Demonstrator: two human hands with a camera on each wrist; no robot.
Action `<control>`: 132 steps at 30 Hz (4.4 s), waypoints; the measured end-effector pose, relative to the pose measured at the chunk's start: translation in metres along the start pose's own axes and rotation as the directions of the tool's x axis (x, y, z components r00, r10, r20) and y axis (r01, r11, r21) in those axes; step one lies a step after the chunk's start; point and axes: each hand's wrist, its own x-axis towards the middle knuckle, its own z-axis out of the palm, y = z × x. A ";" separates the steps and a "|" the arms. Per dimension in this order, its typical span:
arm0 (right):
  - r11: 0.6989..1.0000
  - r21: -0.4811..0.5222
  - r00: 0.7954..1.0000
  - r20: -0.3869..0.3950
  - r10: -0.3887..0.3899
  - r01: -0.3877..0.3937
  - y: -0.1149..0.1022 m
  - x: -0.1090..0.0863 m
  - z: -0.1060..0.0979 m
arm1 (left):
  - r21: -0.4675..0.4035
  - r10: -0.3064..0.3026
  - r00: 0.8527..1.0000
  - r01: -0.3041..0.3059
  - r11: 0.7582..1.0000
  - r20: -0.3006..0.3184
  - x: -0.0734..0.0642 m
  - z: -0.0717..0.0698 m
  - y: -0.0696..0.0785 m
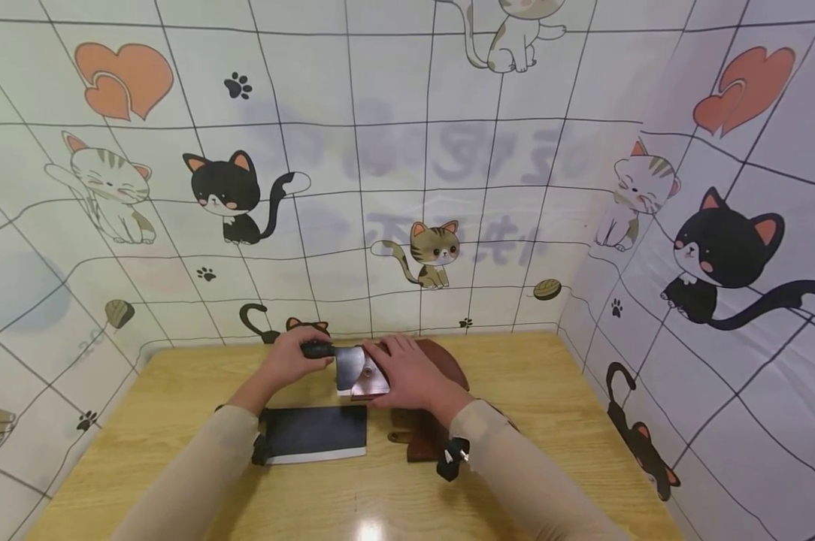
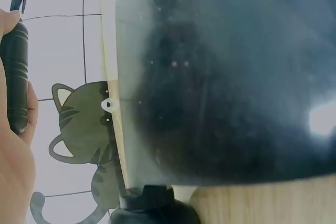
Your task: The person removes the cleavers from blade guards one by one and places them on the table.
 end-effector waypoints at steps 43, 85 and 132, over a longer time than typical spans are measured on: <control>1.000 0.009 1.000 -0.020 0.001 -0.001 -0.002 -0.010 -0.008 | 0.083 0.047 0.999 -0.047 0.995 0.007 -0.004 -0.006 0.010; 0.992 0.080 0.995 -0.018 0.097 -0.096 0.022 -0.026 -0.008 | 0.131 -0.050 0.998 0.044 0.990 0.038 -0.011 -0.027 0.006; 0.999 0.010 0.998 -0.038 0.042 -0.042 0.041 -0.037 -0.020 | 0.096 -0.069 0.998 0.068 0.993 0.007 -0.020 -0.045 -0.007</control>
